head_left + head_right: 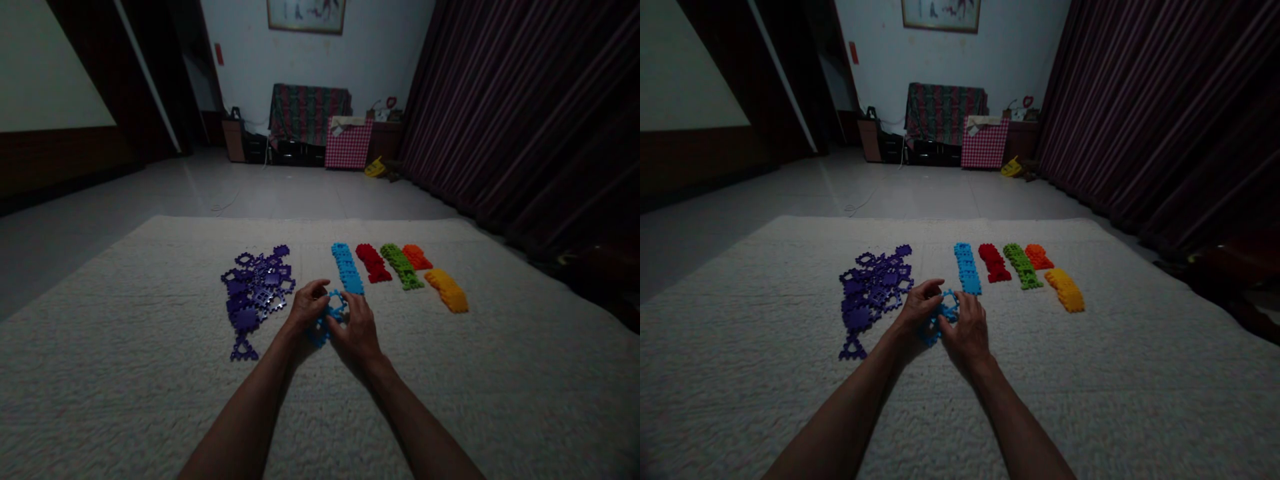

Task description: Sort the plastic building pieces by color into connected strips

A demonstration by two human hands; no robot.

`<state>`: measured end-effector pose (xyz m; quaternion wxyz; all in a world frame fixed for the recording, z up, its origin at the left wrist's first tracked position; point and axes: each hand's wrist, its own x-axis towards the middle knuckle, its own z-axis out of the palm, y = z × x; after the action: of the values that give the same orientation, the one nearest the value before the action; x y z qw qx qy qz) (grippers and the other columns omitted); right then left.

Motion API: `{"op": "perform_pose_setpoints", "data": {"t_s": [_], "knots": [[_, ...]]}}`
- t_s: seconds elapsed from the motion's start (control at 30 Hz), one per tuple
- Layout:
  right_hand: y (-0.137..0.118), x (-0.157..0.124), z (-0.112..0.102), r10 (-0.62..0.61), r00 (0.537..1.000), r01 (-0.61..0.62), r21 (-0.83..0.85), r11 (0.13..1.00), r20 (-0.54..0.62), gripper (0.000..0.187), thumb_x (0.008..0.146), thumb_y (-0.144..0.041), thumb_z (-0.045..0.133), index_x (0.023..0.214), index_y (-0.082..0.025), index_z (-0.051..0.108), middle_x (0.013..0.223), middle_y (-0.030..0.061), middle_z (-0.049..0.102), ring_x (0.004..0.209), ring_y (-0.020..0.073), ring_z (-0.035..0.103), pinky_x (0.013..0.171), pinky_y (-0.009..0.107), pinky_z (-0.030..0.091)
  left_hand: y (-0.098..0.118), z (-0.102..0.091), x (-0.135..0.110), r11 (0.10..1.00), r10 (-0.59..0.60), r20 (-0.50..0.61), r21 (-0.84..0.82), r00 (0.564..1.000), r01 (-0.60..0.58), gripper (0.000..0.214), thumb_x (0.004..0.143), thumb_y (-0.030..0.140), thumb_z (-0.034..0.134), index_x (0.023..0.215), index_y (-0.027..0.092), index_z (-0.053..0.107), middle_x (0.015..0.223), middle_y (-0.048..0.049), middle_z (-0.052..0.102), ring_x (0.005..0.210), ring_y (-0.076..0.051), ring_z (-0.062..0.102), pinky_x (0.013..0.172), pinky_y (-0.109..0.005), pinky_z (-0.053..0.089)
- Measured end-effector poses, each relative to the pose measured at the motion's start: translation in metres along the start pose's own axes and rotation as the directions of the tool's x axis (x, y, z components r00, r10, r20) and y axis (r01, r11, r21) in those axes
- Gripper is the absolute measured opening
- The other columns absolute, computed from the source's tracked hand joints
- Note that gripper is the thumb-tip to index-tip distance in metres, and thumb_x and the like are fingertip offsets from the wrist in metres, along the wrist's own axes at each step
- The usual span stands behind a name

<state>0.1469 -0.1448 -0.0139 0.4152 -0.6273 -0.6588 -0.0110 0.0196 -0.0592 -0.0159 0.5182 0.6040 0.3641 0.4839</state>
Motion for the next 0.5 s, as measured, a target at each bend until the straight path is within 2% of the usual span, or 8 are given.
{"op": "perform_pose_setpoints", "data": {"t_s": [0.13, 0.3, 0.4, 0.5], "knots": [[-0.001, -0.002, 0.002, 0.049, 0.999, -0.049, -0.074, 0.996, -0.002, 0.051, 0.079, -0.03, 0.061, 0.127, -0.017, 0.05, 0.115, 0.0137, 0.058, 0.107, 0.0292, 0.055, 0.093, 0.046, 0.046, 0.001, 0.006, -0.003, 0.999, -0.041, 0.023, -0.021, 0.999, 0.042, 0.038, 0.067, 0.019, 0.066, 0.105, 0.019, 0.07, 0.069, 0.0012, 0.058, 0.06, -0.01, 0.054, 0.056, -0.022, 0.044], [0.002, -0.001, 0.001, 0.085, 0.996, -0.085, -0.08, 0.993, 0.0, 0.051, 0.079, -0.028, 0.059, 0.127, -0.016, 0.05, 0.114, 0.0139, 0.057, 0.105, 0.0281, 0.056, 0.091, 0.044, 0.048, 0.003, 0.008, -0.003, 0.997, 0.021, 0.019, 0.076, 1.0, -0.023, 0.036, 0.07, 0.019, 0.063, 0.105, 0.019, 0.071, 0.075, -0.0024, 0.064, 0.068, -0.013, 0.059, 0.063, -0.024, 0.048], [0.016, 0.007, 0.0, 0.1, 0.994, -0.103, -0.067, 0.992, -0.039, 0.052, 0.078, -0.033, 0.06, 0.127, -0.017, 0.05, 0.111, 0.013, 0.057, 0.102, 0.0284, 0.057, 0.09, 0.045, 0.049, 0.001, 0.002, 0.0, 0.985, 0.07, -0.06, 0.163, 0.996, -0.059, 0.035, 0.071, 0.018, 0.061, 0.104, 0.021, 0.072, 0.089, -0.0054, 0.069, 0.08, -0.015, 0.064, 0.068, -0.025, 0.051], [0.038, 0.016, -0.001, 0.155, 0.984, -0.164, -0.099, 0.981, -0.088, 0.052, 0.077, -0.034, 0.061, 0.125, -0.016, 0.051, 0.109, 0.0133, 0.057, 0.103, 0.0294, 0.057, 0.09, 0.045, 0.049, -0.008, -0.007, 0.004, 0.979, 0.037, -0.213, 0.203, 0.976, 0.008, 0.035, 0.071, 0.018, 0.057, 0.103, 0.019, 0.072, 0.089, -0.0057, 0.07, 0.078, -0.016, 0.065, 0.067, -0.026, 0.052]]}}
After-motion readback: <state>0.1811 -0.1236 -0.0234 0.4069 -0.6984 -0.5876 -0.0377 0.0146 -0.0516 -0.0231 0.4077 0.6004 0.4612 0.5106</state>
